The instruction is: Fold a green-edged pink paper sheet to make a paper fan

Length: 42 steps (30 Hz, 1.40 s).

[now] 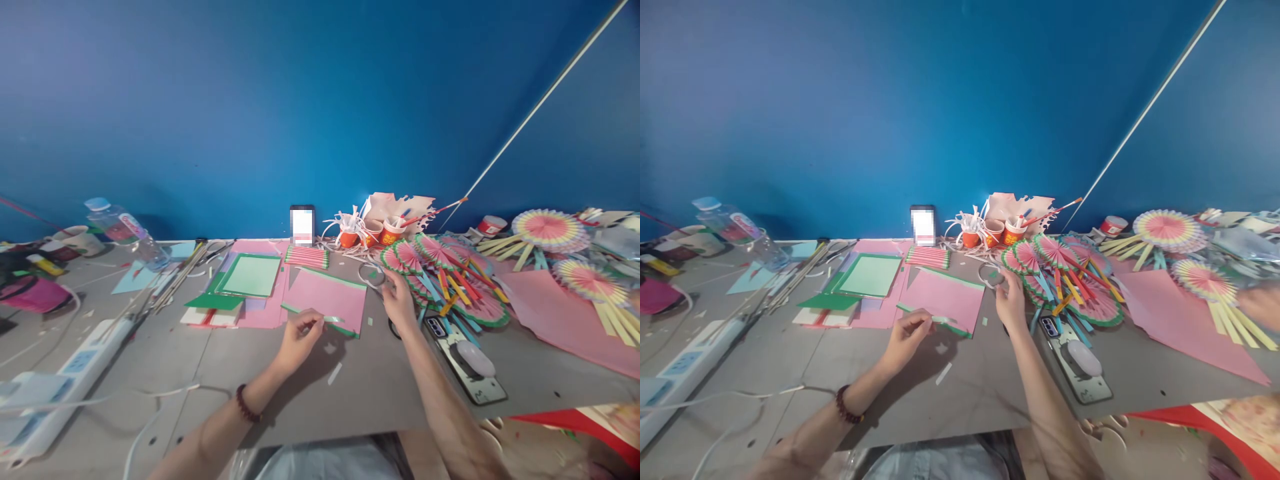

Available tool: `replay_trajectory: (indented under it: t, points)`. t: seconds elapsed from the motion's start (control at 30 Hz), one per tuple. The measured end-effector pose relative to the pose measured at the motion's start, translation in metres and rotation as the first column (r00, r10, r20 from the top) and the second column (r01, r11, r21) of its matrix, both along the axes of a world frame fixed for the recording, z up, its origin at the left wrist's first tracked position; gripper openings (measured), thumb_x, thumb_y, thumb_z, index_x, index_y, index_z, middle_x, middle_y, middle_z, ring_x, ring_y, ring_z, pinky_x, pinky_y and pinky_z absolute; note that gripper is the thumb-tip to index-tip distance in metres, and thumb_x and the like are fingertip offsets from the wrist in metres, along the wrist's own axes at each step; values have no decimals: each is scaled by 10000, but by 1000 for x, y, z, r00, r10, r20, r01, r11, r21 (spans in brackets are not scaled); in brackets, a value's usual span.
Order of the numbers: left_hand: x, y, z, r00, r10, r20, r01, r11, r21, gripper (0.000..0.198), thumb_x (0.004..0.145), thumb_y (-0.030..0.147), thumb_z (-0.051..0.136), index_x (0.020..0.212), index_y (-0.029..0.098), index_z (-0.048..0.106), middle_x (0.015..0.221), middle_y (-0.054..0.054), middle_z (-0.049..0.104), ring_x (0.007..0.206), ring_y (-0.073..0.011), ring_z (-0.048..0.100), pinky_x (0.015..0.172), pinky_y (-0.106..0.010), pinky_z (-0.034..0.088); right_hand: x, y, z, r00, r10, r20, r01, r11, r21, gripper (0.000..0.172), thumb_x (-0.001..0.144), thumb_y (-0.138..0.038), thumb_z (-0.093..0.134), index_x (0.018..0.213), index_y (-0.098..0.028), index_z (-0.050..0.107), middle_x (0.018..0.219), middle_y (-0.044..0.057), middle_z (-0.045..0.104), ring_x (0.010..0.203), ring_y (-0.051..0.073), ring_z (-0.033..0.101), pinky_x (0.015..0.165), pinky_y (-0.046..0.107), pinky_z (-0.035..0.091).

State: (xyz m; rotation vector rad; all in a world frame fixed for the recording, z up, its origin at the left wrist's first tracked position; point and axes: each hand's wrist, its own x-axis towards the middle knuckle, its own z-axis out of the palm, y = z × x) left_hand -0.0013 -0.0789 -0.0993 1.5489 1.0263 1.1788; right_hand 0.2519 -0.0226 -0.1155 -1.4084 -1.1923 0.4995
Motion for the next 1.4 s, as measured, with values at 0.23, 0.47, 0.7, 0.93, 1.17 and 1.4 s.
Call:
replay_trajectory:
  t: [0.23,0.47,0.7,0.93,1.17,1.4]
  points:
    - [1,-4,7,996,-30,-81,37,995,89,306,891,305,510,629,173,600,652,-19,602,647,-141,548,645,-259,422,-10,-8,4,928,3,373,-43,994,99,276,740,-122,369,825,-204,619,832,82,676,804,224,621,789,365,478]
    - [1,-5,10,996,-29,-81,37,994,101,303,889,310,511,639,170,611,662,-26,625,651,-142,561,639,-255,429,-16,-13,8,911,25,411,-39,999,26,250,743,-147,359,645,-229,573,707,57,650,748,217,592,736,332,431]
    - [2,-5,11,997,-36,-74,42,995,86,317,888,336,516,637,172,618,651,-29,617,639,-144,548,624,-259,435,-38,-22,22,940,340,6,-336,933,-128,192,792,-369,560,810,-220,679,798,34,694,737,193,617,671,295,470]
    - [2,-8,15,997,-29,-73,37,993,114,270,876,277,520,659,170,639,647,-19,615,615,-134,536,613,-252,424,-63,-44,29,607,719,-338,-794,556,-244,426,858,-572,549,749,-197,718,723,9,687,694,169,613,660,280,486]
    - [4,-9,14,990,-49,-133,74,980,186,289,909,284,483,714,171,665,676,-36,647,656,-146,558,644,-266,434,-61,-48,38,496,707,-503,-868,410,-279,426,842,-538,581,672,-166,701,585,11,652,543,134,584,557,240,454]
    - [5,-10,12,984,-9,-176,47,976,214,248,902,246,500,780,183,706,684,-28,650,648,-147,560,621,-258,432,-54,-45,33,479,648,-593,-878,374,-300,253,787,-416,658,739,-168,681,655,8,679,555,114,572,477,185,408]
